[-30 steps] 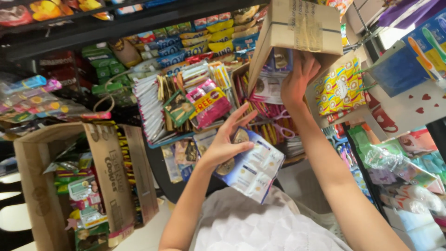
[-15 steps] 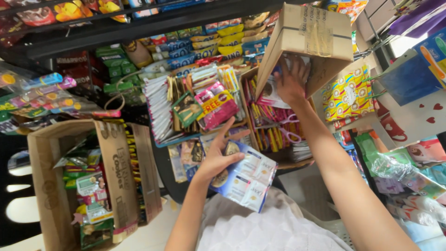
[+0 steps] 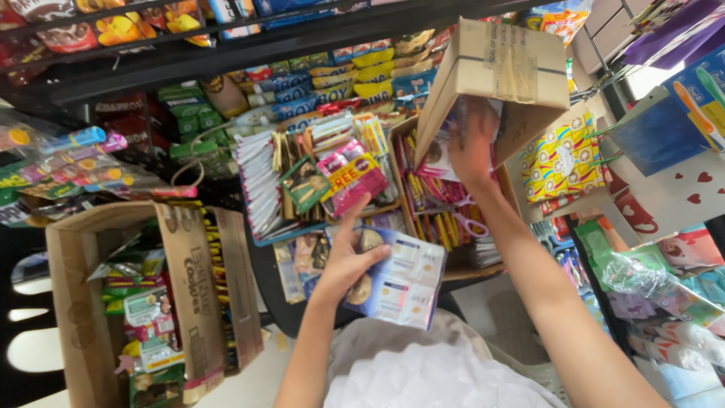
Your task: Cutting and organizing shampoo and soap sachets into boxes for retail sale.
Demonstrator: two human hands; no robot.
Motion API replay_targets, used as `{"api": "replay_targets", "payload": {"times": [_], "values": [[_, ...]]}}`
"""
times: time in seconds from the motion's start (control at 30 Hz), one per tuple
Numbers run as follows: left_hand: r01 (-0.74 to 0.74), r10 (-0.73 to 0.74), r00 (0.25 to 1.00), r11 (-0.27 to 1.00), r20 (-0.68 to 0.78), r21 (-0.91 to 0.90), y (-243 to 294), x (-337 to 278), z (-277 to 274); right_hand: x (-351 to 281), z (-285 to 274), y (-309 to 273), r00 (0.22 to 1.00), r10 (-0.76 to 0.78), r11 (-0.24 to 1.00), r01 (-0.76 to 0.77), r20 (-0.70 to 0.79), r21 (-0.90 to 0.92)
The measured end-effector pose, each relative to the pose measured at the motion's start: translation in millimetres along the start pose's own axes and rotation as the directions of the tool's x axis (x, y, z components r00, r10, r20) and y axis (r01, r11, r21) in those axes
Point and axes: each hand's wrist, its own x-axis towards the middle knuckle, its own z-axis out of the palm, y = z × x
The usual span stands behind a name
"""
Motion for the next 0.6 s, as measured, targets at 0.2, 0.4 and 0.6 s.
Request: {"api": "replay_targets", "payload": {"times": [0.2, 0.4, 0.6], "values": [[-0.118, 0.107, 0.989, 0.987, 0.099, 0.105, 1.6, 7.3, -21.9, -58.8, -73.4, -109.6, 0.518, -0.179, 0.4, -0.738, 0.836, 0.543], [-0.129, 0.137, 0.988, 0.986, -0.068, 0.11, 14.1, 31.2, -32.4, -60.9, -83.9, -121.2, 0.598, -0.082, 0.661, -0.566, 0.797, 0.493], [-0.154, 0.116, 0.988, 0.832, -0.104, -0.533, 6.9, 26.4, -25.2, -67.3, -63.3, -101.8, 0.748, 0.149, 0.289, -0.658, 0.647, 0.695]]}}
